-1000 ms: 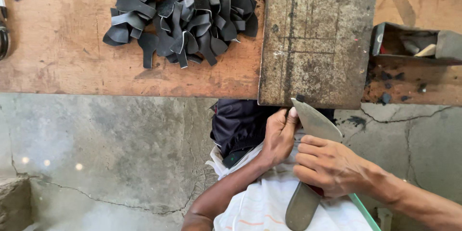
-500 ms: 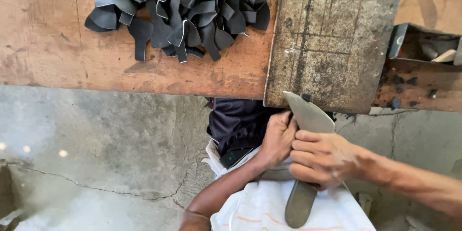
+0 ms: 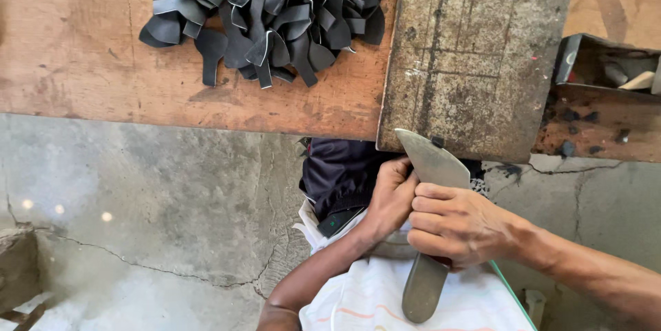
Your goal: The person trims small black rubber pieces using a curved knife on a wooden workbench. They repeatedly pick up pieces, hold them against a wooden block, and shave off edges, then place the trimmed pieces into a small metal box.
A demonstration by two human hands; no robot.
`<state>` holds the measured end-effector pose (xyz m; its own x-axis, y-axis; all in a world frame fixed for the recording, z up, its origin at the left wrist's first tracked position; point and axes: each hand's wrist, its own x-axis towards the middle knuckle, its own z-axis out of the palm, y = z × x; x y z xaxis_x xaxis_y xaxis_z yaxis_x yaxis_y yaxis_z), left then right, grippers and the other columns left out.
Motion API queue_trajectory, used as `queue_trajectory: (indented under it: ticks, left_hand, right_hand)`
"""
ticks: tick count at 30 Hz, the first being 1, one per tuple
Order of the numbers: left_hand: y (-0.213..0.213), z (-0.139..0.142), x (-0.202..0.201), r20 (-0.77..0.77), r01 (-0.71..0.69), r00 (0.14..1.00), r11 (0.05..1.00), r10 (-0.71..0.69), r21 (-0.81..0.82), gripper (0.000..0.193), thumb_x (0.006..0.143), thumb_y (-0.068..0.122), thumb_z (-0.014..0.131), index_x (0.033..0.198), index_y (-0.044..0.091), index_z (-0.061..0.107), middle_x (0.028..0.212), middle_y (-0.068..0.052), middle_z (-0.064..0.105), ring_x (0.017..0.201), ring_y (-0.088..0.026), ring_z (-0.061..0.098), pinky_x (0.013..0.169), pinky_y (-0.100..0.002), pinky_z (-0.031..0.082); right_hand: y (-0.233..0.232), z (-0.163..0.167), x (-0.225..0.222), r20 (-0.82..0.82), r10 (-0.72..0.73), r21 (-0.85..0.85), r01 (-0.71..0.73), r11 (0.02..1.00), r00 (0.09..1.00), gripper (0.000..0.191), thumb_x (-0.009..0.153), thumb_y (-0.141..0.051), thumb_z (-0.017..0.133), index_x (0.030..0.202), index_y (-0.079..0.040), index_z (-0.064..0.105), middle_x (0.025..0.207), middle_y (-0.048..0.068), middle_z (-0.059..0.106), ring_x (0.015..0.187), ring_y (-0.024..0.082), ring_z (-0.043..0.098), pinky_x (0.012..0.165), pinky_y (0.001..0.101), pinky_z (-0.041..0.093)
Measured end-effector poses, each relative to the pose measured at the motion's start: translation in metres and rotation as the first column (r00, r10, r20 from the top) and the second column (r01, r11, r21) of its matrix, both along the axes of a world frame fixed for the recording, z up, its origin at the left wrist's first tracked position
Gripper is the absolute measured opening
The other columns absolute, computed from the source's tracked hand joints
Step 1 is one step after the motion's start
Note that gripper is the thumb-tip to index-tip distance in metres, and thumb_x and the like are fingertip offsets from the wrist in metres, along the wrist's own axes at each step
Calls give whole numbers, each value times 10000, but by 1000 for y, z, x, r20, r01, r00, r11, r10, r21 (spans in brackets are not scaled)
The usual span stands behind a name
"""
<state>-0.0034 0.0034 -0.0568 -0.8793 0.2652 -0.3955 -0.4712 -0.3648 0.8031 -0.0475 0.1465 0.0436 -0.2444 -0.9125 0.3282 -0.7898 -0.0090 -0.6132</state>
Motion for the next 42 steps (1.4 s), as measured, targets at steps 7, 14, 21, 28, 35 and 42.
queue_trajectory:
  ticks: [7, 14, 21, 28, 35, 42]
  left_hand:
    - [12, 28, -3, -17, -98, 995, 988, 97, -119, 416, 1146, 255, 478, 875, -27, 620, 727, 41, 527, 673, -50, 417, 574, -258, 379]
    - [7, 33, -7, -137, -58, 990, 962, 21, -268, 368, 1115, 249, 506, 907, -32, 617, 709, 2, 561, 666, -67, 447, 571, -294, 430]
    - [8, 27, -6, -207, -81, 978, 910, -5, -408, 295, 1096, 174, 542, 912, -33, 641, 677, -125, 612, 575, -114, 486, 552, -326, 453]
    - [8, 10, -1, -125, -39, 992, 976, 13, -214, 247, 1074, 129, 532, 930, -34, 649, 729, -124, 639, 697, -49, 515, 594, -305, 493]
    - [20, 16, -1, -197, -145, 978, 913, 73, -382, 271, 1091, 135, 551, 899, -39, 630, 671, -67, 578, 640, -66, 445, 561, -316, 457]
    - [16, -9, 7, -158, -85, 985, 988, 64, -127, 199, 1085, 107, 543, 991, -29, 654, 787, -33, 648, 738, -44, 508, 643, -284, 499]
  right_hand:
    - [22, 22, 31, 121, -123, 91, 113, 990, 985, 355, 557, -223, 730, 784, -76, 500, 785, 63, 498, 733, 269, 529, 803, 401, 483]
    - [24, 25, 28, 159, -132, 87, 119, 989, 978, 337, 599, -206, 742, 800, -73, 506, 797, 51, 492, 760, 263, 522, 846, 403, 493]
    - [12, 20, 15, 132, -36, 138, 18, 990, 991, 399, 501, -258, 731, 767, -80, 494, 759, 50, 480, 690, 265, 519, 771, 410, 476]
    - [-4, 6, -2, 64, -4, 29, 2, 1000, 998, 402, 521, -251, 733, 790, -64, 500, 770, 61, 465, 695, 273, 511, 755, 417, 476]
    - [9, 21, 19, 103, -148, 67, 141, 988, 984, 357, 532, -230, 725, 768, -77, 506, 767, 50, 488, 688, 258, 519, 787, 416, 489]
    - [-2, 6, 5, 2, -43, 62, 43, 997, 999, 373, 554, -272, 708, 797, -66, 514, 790, 59, 502, 741, 260, 564, 812, 434, 508]
